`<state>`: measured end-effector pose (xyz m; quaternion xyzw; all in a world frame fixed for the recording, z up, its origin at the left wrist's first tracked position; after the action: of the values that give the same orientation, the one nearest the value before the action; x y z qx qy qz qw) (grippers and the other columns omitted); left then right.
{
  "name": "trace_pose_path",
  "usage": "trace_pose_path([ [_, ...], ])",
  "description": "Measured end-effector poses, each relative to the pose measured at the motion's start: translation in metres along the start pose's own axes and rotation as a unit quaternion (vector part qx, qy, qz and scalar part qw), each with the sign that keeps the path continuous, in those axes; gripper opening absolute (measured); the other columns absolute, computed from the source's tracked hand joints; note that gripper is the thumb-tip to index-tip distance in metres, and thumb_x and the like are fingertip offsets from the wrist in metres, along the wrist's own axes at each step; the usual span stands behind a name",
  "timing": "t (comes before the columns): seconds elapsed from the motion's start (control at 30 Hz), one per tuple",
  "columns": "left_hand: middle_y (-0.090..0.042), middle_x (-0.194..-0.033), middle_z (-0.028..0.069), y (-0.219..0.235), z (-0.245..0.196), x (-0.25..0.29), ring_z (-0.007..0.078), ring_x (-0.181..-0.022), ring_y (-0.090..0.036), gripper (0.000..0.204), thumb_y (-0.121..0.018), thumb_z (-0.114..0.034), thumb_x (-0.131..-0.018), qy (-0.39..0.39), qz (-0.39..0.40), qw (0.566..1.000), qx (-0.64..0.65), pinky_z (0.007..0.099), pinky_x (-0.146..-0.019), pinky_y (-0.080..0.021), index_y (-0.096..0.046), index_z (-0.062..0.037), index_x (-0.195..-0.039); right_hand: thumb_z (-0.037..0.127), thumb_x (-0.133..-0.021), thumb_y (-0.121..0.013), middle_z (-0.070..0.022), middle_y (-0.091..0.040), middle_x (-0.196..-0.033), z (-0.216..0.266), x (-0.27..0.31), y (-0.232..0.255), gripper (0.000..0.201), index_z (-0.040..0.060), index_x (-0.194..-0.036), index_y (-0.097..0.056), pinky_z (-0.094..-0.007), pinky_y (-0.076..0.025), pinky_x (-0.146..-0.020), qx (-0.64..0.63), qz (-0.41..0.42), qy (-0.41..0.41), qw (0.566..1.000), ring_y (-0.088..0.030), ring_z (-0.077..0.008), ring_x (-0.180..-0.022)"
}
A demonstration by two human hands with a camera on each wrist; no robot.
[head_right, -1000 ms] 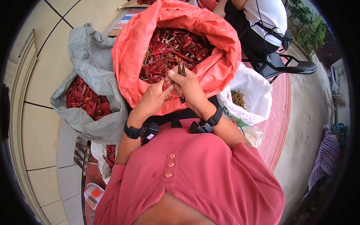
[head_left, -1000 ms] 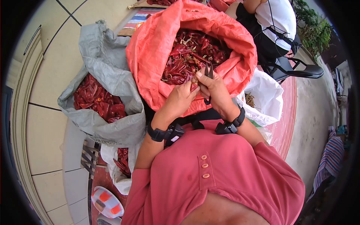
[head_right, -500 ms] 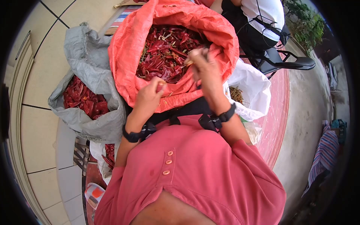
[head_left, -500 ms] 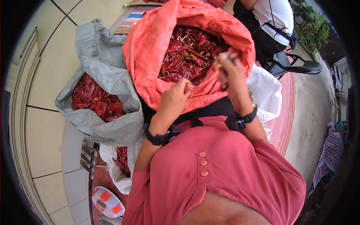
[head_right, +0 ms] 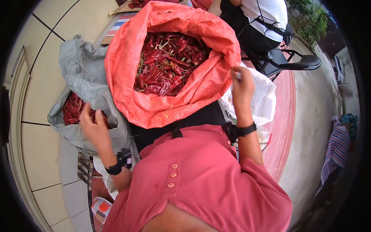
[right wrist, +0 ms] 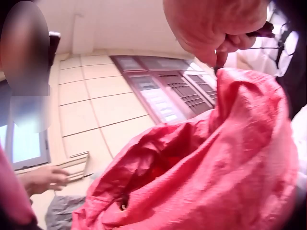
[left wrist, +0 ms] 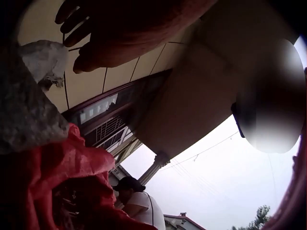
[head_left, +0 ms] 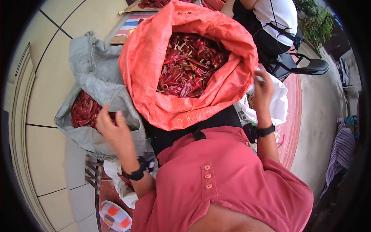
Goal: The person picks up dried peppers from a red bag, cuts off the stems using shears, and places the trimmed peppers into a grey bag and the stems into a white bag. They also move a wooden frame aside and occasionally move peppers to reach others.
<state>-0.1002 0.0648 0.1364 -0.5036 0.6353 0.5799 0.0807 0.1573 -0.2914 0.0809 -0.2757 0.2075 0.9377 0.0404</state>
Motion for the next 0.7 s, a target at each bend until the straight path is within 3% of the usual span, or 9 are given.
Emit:
trace_pose_path([
  [0.07, -0.062, -0.112, 0.0143, -0.003, -0.056, 0.003, 0.0303, -0.099, -0.059, 0.029, -0.063, -0.017, -0.087, 0.064, 0.144, 0.961, 0.226, 0.0381, -0.091, -0.044, -0.063, -0.0046, -0.113, 0.007, -0.086, -0.063, -0.0117, -0.066, -0.096, 0.039, -0.008, -0.037, 0.018, 0.0062, -0.103, -0.064, -0.0392, -0.051, -0.076, 0.015, 0.109, 0.06, 0.992, -0.065, -0.0278, -0.088],
  [0.13, -0.063, -0.107, 0.0096, -0.028, -0.086, 0.013, 0.0218, -0.098, -0.06, 0.024, -0.061, -0.009, -0.087, -0.052, 0.284, 0.898, 0.332, 0.0326, -0.085, -0.048, -0.064, -0.0032, -0.11, 0.012, -0.086, -0.061, -0.013, -0.065, -0.097, 0.047, -0.017, -0.085, 0.014, 0.008, -0.099, -0.062, -0.0426, -0.052, -0.074, 0.08, 0.162, 0.136, 0.974, -0.064, -0.0324, -0.088],
  [0.2, -0.064, -0.101, 0.0093, -0.054, -0.102, 0.028, 0.0212, -0.093, -0.061, 0.021, -0.059, -0.007, -0.089, -0.098, 0.382, 0.828, 0.399, 0.0311, -0.083, -0.049, -0.063, -0.0018, -0.108, 0.013, -0.087, -0.054, -0.0152, -0.067, -0.096, 0.049, -0.027, -0.126, 0.013, 0.0073, -0.096, -0.061, -0.0461, -0.052, -0.074, 0.158, 0.219, 0.138, 0.953, -0.065, -0.0358, -0.089],
  [0.3, -0.065, -0.098, 0.0083, -0.071, -0.107, 0.043, 0.0182, -0.09, -0.063, 0.02, -0.058, -0.008, -0.091, -0.116, 0.486, 0.768, 0.399, 0.0292, -0.08, -0.05, -0.062, -0.0007, -0.11, 0.011, -0.085, -0.05, -0.0178, -0.068, -0.091, 0.018, -0.036, -0.176, 0.016, 0.0066, -0.096, -0.061, -0.0479, -0.052, -0.072, 0.276, 0.282, 0.091, 0.914, -0.066, -0.0367, -0.086],
  [0.4, -0.065, -0.099, 0.0072, -0.073, -0.101, 0.05, 0.0152, -0.089, -0.063, 0.02, -0.057, -0.01, -0.093, -0.041, 0.529, 0.73, 0.43, 0.0278, -0.079, -0.05, -0.062, -0.0002, -0.111, 0.011, -0.085, -0.048, -0.0196, -0.068, -0.087, 0.004, -0.037, -0.186, 0.019, 0.0064, -0.098, -0.062, -0.0492, -0.052, -0.07, 0.29, 0.29, 0.1, 0.907, -0.067, -0.0377, -0.083],
  [0.53, -0.067, -0.094, 0.0068, -0.078, -0.094, 0.054, 0.0133, -0.089, -0.065, 0.02, -0.056, -0.009, -0.094, -0.005, 0.508, 0.75, 0.423, 0.0266, -0.078, -0.051, -0.062, -0.0002, -0.111, 0.021, -0.087, -0.056, -0.0167, -0.069, -0.09, 0.02, -0.042, -0.167, 0.019, 0.0112, -0.102, -0.063, -0.0468, -0.052, -0.072, 0.239, 0.234, 0.018, 0.942, -0.067, -0.0353, -0.086],
  [0.67, -0.068, -0.092, 0.0079, -0.083, -0.095, 0.047, 0.013, -0.087, -0.065, 0.021, -0.052, -0.008, -0.095, 0.03, 0.487, 0.752, 0.444, 0.0268, -0.077, -0.052, -0.061, 0.0002, -0.112, 0.027, -0.085, -0.064, -0.0165, -0.068, -0.088, 0.031, -0.04, -0.141, 0.021, 0.0147, -0.102, -0.065, -0.0461, -0.049, -0.072, 0.072, 0.218, -0.016, 0.973, -0.065, -0.0353, -0.091],
  [0.7, -0.068, -0.093, 0.0082, -0.084, -0.097, 0.046, 0.0129, -0.087, -0.065, 0.021, -0.052, -0.008, -0.095, 0.031, 0.481, 0.755, 0.445, 0.0268, -0.077, -0.052, -0.061, 0.0003, -0.112, 0.024, -0.085, -0.066, -0.0119, -0.068, -0.082, 0.033, -0.038, -0.135, 0.022, 0.01, -0.103, -0.064, -0.0391, -0.049, -0.07, 0.066, 0.19, 0.0, 0.98, -0.067, -0.0283, -0.082],
])
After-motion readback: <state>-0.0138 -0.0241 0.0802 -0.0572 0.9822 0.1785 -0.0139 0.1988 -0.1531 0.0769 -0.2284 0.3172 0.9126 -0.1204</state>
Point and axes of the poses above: each hand's wrist, its own x-axis away from the middle knuckle, its own y-axis out of the back of the hand, z = x × y, the point moved 2 cm from there along -x, towards the middle knuckle
